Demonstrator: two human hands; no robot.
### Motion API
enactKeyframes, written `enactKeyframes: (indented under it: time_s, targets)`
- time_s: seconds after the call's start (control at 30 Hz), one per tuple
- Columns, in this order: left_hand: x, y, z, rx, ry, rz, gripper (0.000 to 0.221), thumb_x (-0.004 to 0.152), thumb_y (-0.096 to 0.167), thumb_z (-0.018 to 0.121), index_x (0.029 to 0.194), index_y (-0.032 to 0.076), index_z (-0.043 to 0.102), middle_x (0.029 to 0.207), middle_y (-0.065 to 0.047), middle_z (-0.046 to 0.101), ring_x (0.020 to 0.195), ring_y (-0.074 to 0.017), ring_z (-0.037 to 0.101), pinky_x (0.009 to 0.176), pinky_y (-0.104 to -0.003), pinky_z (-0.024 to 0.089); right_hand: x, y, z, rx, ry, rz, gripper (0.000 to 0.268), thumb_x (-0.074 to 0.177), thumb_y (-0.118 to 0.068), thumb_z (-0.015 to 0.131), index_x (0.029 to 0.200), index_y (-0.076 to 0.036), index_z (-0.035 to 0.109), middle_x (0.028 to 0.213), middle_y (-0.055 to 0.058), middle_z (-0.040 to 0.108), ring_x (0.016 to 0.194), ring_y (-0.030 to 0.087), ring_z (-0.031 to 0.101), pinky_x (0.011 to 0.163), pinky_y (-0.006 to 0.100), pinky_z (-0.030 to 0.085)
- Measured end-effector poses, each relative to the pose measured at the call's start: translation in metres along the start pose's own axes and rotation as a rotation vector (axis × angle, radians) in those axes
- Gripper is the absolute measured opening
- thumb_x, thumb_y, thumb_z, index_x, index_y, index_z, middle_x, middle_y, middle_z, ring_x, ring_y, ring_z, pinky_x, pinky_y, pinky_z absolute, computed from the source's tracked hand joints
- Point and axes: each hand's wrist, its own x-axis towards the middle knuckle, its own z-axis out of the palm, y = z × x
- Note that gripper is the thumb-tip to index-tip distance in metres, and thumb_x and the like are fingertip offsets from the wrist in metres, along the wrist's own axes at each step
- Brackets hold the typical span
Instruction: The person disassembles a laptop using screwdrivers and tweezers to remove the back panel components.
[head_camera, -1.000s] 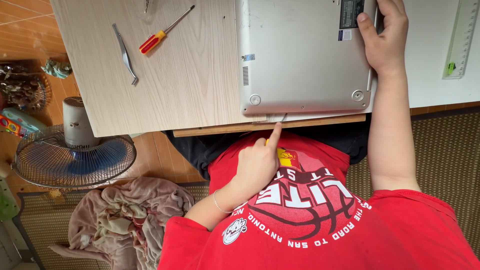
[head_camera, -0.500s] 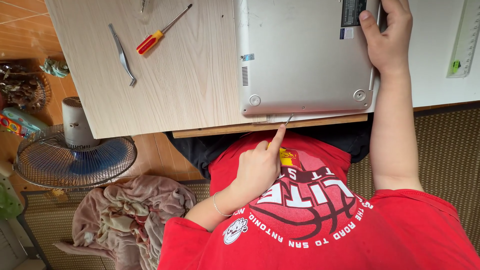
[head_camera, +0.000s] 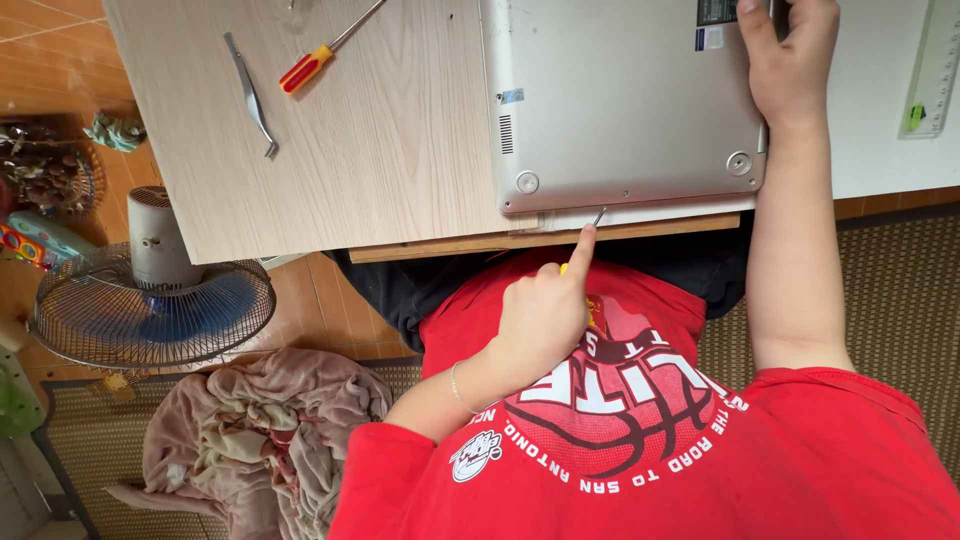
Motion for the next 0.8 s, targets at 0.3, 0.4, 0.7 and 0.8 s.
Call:
enactKeyframes:
  time_s: [0.3,0.4,0.7,0.8]
  targets:
    - [0.021,0.011,-0.03,-0.056,-0.065,-0.015,0.069,0.073,0.005,0.061,0.14,-0.007,0.055,0.063,-0.021,0.066,0.053,-0.0375,0.068,0.05,-0.049,0.056,0.003,-0.006,0.003,0.042,0.008,-0.068,0.024,0.113,-0.018,0.068,0.114,0.004,0.062,0.107,0.002,0.065,0.102,0.013,0.056,0.094,0.03,0.046]
    - [0.015,0.009,-0.011,-0.045,-0.049,-0.038,0.04,0.077,0.006,0.061,0.115,-0.007,0.06,0.065,-0.021,0.066,0.057,-0.0383,0.069,0.05,-0.049,0.056,0.003,0.011,-0.002,0.143,-0.01,-0.022,0.024,0.115,-0.019,0.069,0.114,0.004,0.062,0.105,-0.001,0.062,0.097,0.011,0.051,0.09,0.027,0.042]
    - [-0.006,-0.023,0.076,-0.069,0.115,-0.066,0.014,0.101,0.014,0.054,0.105,0.001,0.054,0.067,-0.019,0.065,0.049,-0.038,0.065,0.042,-0.049,0.05,-0.004,0.011,-0.003,0.244,0.01,0.029,0.028,0.114,-0.023,0.068,0.108,0.003,0.06,0.1,-0.006,0.06,0.091,0.007,0.046,0.084,0.026,0.037]
    - [0.0,-0.022,0.077,-0.104,0.103,-0.046,0.016,0.103,0.017,0.053,0.105,0.001,0.053,0.066,-0.018,0.066,0.051,-0.0388,0.065,0.044,-0.05,0.051,-0.006,0.023,-0.006,0.279,0.001,0.036,0.032,0.12,-0.023,0.071,0.104,0.003,0.059,0.095,-0.006,0.057,0.083,0.006,0.041,0.076,0.025,0.032]
